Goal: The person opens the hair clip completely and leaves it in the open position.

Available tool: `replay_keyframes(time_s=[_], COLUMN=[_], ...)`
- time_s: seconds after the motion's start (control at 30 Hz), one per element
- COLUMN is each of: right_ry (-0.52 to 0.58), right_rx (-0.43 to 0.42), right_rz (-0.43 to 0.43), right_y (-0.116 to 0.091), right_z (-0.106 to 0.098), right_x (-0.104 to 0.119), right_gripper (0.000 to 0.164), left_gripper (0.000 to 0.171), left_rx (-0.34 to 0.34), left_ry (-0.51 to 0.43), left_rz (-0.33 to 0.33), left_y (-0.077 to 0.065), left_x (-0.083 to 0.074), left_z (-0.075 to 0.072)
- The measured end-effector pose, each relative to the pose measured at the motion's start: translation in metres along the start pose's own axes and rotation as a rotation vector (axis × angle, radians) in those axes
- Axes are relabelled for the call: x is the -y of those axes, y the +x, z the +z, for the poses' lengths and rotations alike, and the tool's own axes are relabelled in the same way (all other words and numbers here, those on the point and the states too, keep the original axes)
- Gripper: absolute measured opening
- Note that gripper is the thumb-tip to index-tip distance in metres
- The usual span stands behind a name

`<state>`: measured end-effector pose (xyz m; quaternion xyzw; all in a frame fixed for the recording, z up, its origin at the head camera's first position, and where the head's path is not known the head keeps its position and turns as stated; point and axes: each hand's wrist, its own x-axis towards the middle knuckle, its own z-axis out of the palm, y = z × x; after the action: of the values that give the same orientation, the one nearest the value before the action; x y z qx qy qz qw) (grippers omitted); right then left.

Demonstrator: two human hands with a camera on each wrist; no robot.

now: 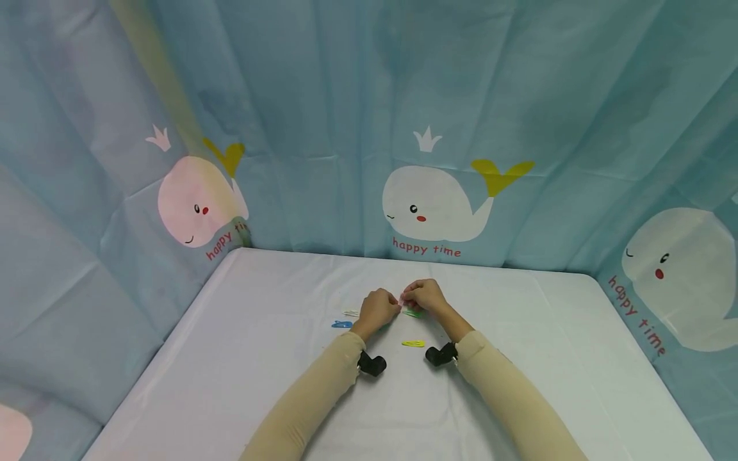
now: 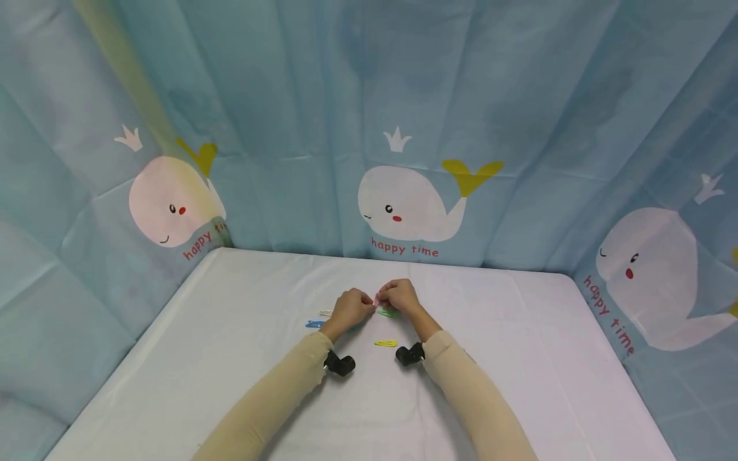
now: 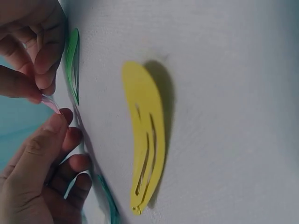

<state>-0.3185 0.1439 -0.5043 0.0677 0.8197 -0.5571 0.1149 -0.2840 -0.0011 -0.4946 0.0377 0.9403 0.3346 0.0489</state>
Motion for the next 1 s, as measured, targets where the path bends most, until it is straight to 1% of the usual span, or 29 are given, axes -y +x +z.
replay_keyframes(time_s=[0.1, 0.27, 0.47, 0.6, 0.77, 0.9, 1.0], right_ry=[0.025, 0.046, 0.097, 0.157, 0.225, 0.246, 0.251], right_rx=[-0.002, 0.005, 0.019, 0.027, 0.056, 0.075, 0.097], right_rz=[0.009, -0.010, -0.043, -0.039, -0.063, -0.067, -0.064], right_y=[-0.002, -0.007, -0.014, -0.020, -0.030, -0.036, -0.040], right_z=[0.000, -0.002, -0.005, -0.006, -0.008, -0.010, -0.011], right_x=[-0.001, -0.001, -0.002, -0.001, 0.003, 0.003, 0.003], right_gripper=[0.011, 0.015, 0.017, 0.019, 0.022, 0.023, 0.023], left_gripper=[0.015, 0.011, 0.013, 0.013, 0.011, 0.010, 0.010], left_rx=[-0.013, -0.038, -0.041, -0.064, -0.090, -0.085, -0.063], left_ry=[-0.007, -0.041, -0.112, -0.157, -0.210, -0.246, -0.264], left_rz=[0.001, 0.018, -0.013, 0.019, 0.056, 0.071, 0.074], left_y=[-0.001, -0.005, -0.008, -0.010, -0.014, -0.016, -0.019], left_x=[0.001, 0.002, 0.005, 0.009, 0.012, 0.012, 0.012], left_z=[0.001, -0.001, -0.003, -0.004, -0.008, -0.013, -0.016])
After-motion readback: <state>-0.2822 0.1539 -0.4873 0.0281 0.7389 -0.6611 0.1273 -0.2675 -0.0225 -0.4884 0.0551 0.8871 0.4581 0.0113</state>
